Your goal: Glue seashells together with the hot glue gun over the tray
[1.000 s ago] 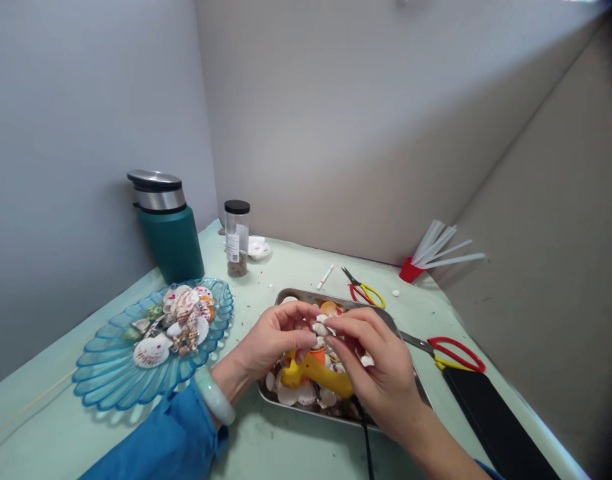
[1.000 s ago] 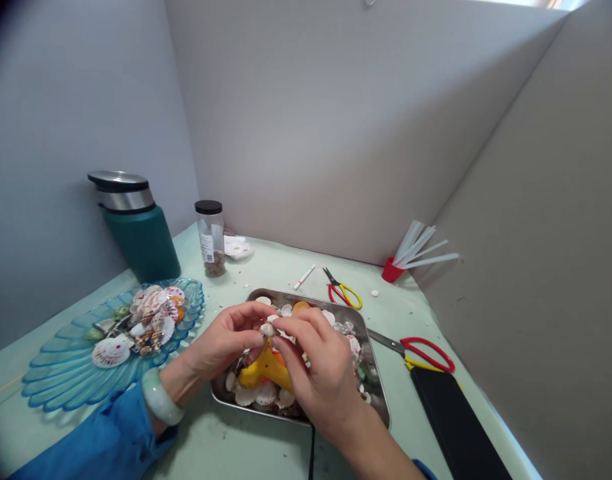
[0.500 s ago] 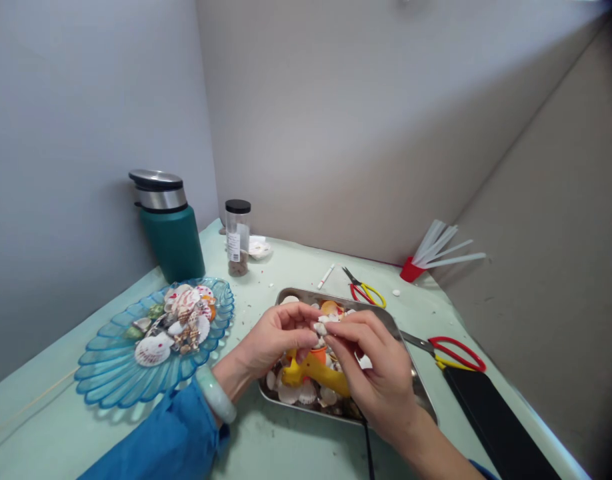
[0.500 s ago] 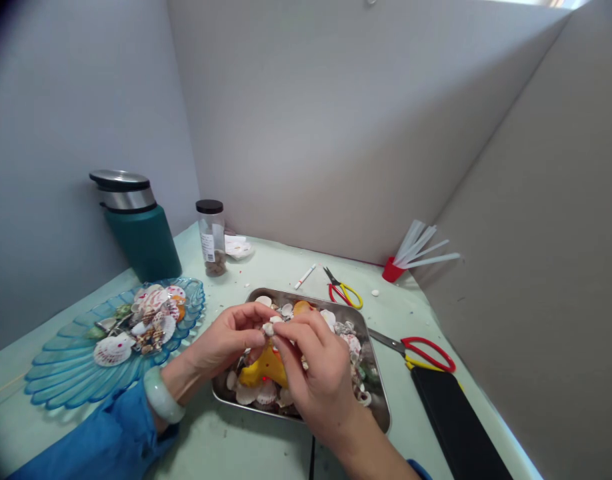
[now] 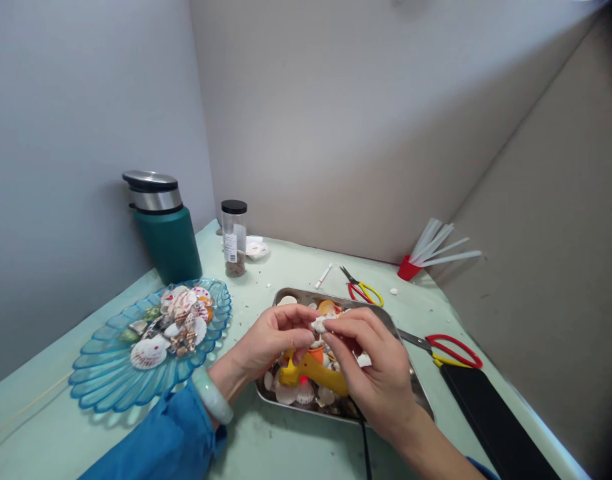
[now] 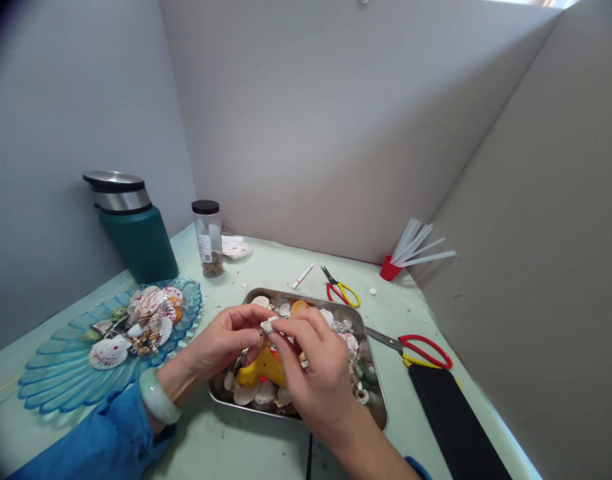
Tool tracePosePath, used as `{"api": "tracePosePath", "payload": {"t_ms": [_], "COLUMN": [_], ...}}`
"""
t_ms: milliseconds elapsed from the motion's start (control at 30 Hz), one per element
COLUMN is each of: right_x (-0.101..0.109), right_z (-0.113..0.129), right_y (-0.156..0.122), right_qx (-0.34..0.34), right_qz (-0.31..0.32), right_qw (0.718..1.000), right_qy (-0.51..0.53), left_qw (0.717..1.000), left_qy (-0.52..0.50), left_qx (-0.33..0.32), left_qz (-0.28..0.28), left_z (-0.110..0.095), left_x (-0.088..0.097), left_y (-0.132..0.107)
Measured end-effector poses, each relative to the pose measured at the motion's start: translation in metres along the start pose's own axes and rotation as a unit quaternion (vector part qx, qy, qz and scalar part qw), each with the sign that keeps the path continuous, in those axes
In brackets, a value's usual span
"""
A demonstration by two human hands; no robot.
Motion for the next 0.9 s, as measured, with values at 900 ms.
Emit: {"api": "tracePosePath", "payload": {"t_ms": [900], "right_x": [0.005], "right_z": [-0.009], "right_y": [0.003], "right_qx": [-0.016], "right_qz": [0.009], "right_qw": [1.000], "right_qy": [-0.019], "left_qw": [0.999], "left_qy": [-0.036], "left_qx": [-0.014], "left_qz": [0.000], "left_z": [-0.005], "left_x": [0.000], "left_y": [-0.003]}}
Point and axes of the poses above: each hand's wrist, its own y-axis towards the middle knuckle, its own x-axis out of the back of the hand, z = x × y, the point moved 4 cm from there along y, towards the middle knuckle
